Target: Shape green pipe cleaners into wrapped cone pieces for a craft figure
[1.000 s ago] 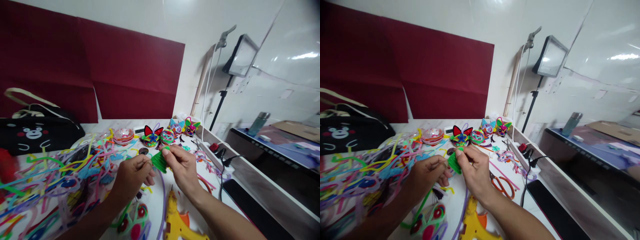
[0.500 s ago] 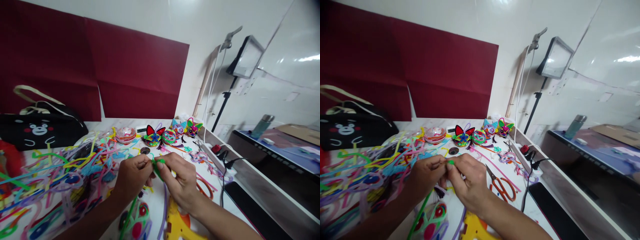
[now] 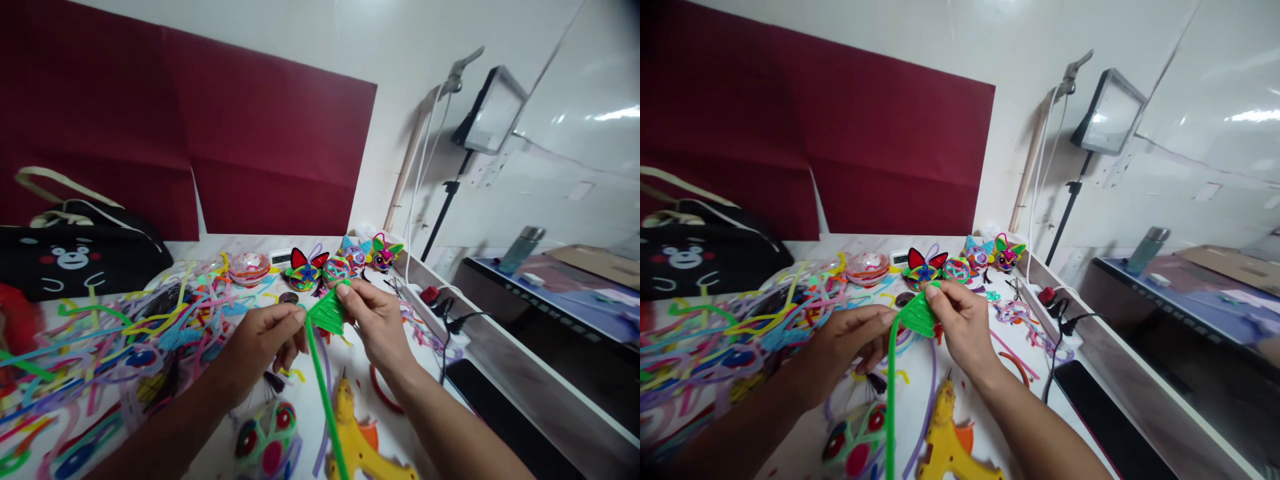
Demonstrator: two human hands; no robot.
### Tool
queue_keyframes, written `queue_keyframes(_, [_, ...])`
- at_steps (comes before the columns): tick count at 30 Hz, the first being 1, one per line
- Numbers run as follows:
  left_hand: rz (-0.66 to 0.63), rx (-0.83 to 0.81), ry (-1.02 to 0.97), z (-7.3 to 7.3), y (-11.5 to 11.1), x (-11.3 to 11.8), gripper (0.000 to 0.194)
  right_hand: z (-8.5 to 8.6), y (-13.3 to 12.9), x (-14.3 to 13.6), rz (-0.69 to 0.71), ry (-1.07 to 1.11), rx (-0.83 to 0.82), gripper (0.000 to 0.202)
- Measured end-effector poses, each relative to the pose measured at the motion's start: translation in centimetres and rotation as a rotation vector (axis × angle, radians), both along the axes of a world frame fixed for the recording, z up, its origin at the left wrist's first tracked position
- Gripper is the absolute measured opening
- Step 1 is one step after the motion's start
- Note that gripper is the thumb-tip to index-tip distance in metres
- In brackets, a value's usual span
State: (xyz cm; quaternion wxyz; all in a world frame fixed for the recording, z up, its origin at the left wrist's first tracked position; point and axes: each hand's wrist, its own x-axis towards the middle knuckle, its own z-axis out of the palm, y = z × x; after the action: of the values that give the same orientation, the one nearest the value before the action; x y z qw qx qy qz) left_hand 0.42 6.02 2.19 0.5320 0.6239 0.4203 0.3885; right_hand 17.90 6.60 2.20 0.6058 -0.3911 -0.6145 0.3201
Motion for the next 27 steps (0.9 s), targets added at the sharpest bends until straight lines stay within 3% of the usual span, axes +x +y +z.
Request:
queue_keyframes(5, [-0.001, -0.159, -0.108, -0.2, 0.2, 0.2, 0.023, -0.2, 0.2, -0.2, 0.047, 0.018, -0.047, 0.031])
queue_keyframes(10, [0.055, -0.137, -0.125, -0.2, 0.7, 0.3, 0.02, -0.5, 0.5, 0.0, 0.086, -0.026, -0.037, 0.024])
queue_keyframes(14, [0.115, -0.123, -0.134, -0.2, 1.0, 0.3, 0.022, -1.2, 1.2, 0.4, 0.042, -0.089, 0.029, 0.019])
queue_keyframes(22, [0.165, -0.106, -0.173, -0.1, 1.3, -0.3, 0.022, -2.3, 2.6, 1.2, -0.031, -0.461, 0.041, 0.031])
queue_keyframes(27, [0.172, -0.128, -0.208, 0.0, 1.2, -0.4, 0.02, -3.7, 3.7, 1.5, 0.058, -0.819, -0.025, 0.027])
